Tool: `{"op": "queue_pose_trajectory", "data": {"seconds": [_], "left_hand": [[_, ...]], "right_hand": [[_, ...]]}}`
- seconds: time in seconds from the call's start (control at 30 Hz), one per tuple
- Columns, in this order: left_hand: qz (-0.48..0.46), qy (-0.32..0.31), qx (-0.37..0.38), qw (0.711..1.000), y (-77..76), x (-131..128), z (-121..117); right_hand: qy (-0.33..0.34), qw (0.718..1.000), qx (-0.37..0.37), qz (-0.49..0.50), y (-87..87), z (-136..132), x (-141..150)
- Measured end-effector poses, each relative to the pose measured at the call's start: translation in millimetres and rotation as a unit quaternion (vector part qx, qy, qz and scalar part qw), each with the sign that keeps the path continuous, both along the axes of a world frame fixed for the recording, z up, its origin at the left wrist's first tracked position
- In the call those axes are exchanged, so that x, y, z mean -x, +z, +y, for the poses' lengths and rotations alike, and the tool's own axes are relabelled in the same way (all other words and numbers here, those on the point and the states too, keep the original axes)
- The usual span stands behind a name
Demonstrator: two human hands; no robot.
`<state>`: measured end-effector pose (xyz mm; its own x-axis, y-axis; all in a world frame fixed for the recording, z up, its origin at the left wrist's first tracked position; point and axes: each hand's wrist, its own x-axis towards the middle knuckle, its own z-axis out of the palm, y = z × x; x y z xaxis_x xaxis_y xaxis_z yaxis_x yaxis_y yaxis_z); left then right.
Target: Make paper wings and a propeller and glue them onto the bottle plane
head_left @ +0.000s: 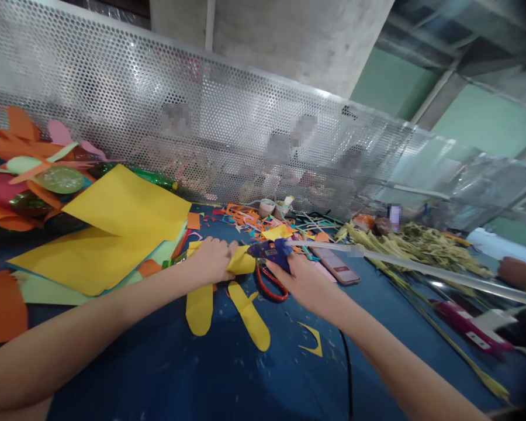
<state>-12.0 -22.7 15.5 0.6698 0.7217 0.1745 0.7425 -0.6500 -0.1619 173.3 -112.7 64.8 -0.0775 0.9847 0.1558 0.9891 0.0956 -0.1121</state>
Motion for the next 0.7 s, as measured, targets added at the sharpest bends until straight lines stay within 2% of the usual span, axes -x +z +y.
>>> {"op": "queue_pose_trajectory", "data": {"seconds": [0.17,0.33,0.47,0.53,0.6,0.7], "left_hand": [[-0.001,-0.002,-0.004,1.0,-2.1,0,2],[-0.007,0.007,-0.004,1.0,-1.3,0,1],[-0.008,0.01,-0.002,1.0,-0.1,-1,0],[-0.007,0.012,-0.002,1.0,-0.1,-2,0],[-0.006,0.013,-0.003,1.0,-0.3,-2,0],[-0.005,0.015,-0.004,1.0,-0.6,-2,1]], "right_hand": [[0.005,1.0,-0.005,0.005,-1.6,2,-4],[-0.028,0.999,0.002,0.015,0.5,3,-13],[-0.039,0.995,0.017,0.09,0.5,2,-20],[-0.025,0.98,0.047,0.19,1.2,1,-29],[-0.022,0.947,0.083,0.31,2.6,2,-43],[-0.075,0.894,0.118,0.425,3.1,5,-72]]}}
